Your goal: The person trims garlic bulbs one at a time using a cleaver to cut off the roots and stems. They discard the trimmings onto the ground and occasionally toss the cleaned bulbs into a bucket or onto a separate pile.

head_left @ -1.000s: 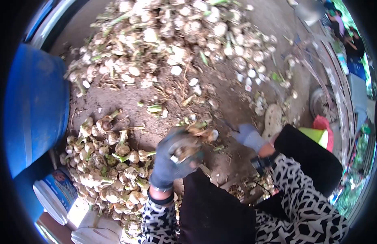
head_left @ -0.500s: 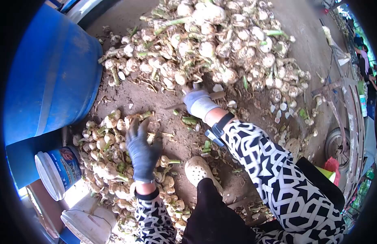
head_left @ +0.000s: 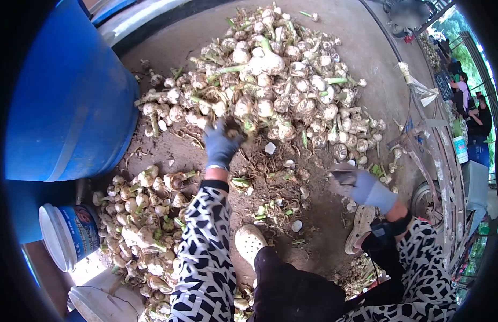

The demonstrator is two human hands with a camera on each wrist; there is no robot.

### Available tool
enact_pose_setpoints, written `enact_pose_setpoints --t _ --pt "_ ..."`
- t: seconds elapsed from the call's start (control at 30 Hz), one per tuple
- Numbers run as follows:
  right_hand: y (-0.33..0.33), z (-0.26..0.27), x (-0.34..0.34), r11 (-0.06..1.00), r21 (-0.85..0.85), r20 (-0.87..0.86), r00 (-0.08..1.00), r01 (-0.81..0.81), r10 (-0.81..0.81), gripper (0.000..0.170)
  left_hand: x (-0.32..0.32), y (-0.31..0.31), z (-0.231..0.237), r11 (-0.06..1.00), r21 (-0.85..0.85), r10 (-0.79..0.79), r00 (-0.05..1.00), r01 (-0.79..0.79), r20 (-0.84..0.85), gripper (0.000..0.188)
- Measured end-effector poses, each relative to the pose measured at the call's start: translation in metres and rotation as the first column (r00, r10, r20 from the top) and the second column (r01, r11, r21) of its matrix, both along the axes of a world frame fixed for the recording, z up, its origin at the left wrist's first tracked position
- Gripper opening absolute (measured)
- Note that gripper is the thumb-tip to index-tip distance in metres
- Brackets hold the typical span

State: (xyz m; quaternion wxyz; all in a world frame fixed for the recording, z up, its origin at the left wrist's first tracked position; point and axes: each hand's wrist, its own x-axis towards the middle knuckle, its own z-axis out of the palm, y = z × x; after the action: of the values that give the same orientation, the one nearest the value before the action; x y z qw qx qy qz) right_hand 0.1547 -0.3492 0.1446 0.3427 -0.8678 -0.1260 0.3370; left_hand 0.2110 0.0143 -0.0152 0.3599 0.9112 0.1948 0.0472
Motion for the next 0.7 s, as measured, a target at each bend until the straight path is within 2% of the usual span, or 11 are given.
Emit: enact_pose_setpoints --t 0.07,0.1,0.2,0.37,0.43,0.47,0.5,0.53,0.57,0.6,0.7 --pt "-0.022 0.024 -0.003 0.989 0.086 0.31 0.947 -0.119 0.087 0.043 -0.031 -0.017 -0.012 1.0 -0.005 -0.023 0.999 0.023 0.048 0.051" --pt "-0.018 0.067 -0.007 0.998 0.045 0.172 0.984 0.037 -0.045 0.029 -0.036 -0.021 -0.072 0.568 -0.822 0.109 0.994 -0.04 0.027 0.048" --pt "-0.032 0.145 -0.032 0.928 -0.044 0.096 0.926 0.37 -0.365 0.015 -0.091 -0.071 -0.039 0.979 0.071 -0.19 0.982 0.191 -0.023 0.056" --pt "-0.112 0.237 -0.089 0.899 -0.116 0.252 0.888 0.423 -0.385 0.027 -0.102 -0.095 -0.149 0.922 -0.181 -0.351 0.936 0.341 -0.027 0.073" --pt "-0.14 0.262 -0.119 0.898 -0.141 0.28 0.887 0.416 -0.367 0.03 -0.106 -0.08 -0.161 0.431 -0.794 -0.456 0.863 0.428 0.217 0.049" --pt "-0.155 0.276 -0.137 0.893 -0.158 0.305 0.881 0.421 -0.361 0.032 -0.122 -0.075 -0.109 0.441 -0.686 -0.601 0.758 0.579 0.253 0.035" --pt "-0.173 0.286 -0.155 0.883 -0.178 0.329 0.872 0.435 -0.363 0.034 -0.14 -0.088 -0.061 -0.228 -0.973 -0.341 0.934 0.032 0.11 0.037" --pt "-0.196 0.305 -0.172 0.876 -0.181 0.361 0.858 0.448 -0.364 0.035 -0.126 -0.071 -0.105 -0.339 -0.935 -0.311 0.95 -0.109 0.001 0.039" --pt "-0.216 0.321 -0.194 0.859 -0.191 0.402 0.836 0.475 -0.373 0.037 -0.142 -0.067 -0.096 0.21 -0.96 -0.278 0.953 0.183 0.121 0.042" --pt "-0.238 0.337 -0.215 0.838 -0.199 0.434 0.813 0.507 -0.389 0.038 -0.16 -0.078 -0.046 0.433 -0.899 -0.222 0.974 0.059 -0.043 0.048" --pt "-0.253 0.352 -0.273 0.751 -0.303 0.489 0.772 0.586 -0.406 0.017 -0.17 -0.075 -0.022 0.488 -0.865 -0.078 0.98 -0.122 -0.183 0.051"
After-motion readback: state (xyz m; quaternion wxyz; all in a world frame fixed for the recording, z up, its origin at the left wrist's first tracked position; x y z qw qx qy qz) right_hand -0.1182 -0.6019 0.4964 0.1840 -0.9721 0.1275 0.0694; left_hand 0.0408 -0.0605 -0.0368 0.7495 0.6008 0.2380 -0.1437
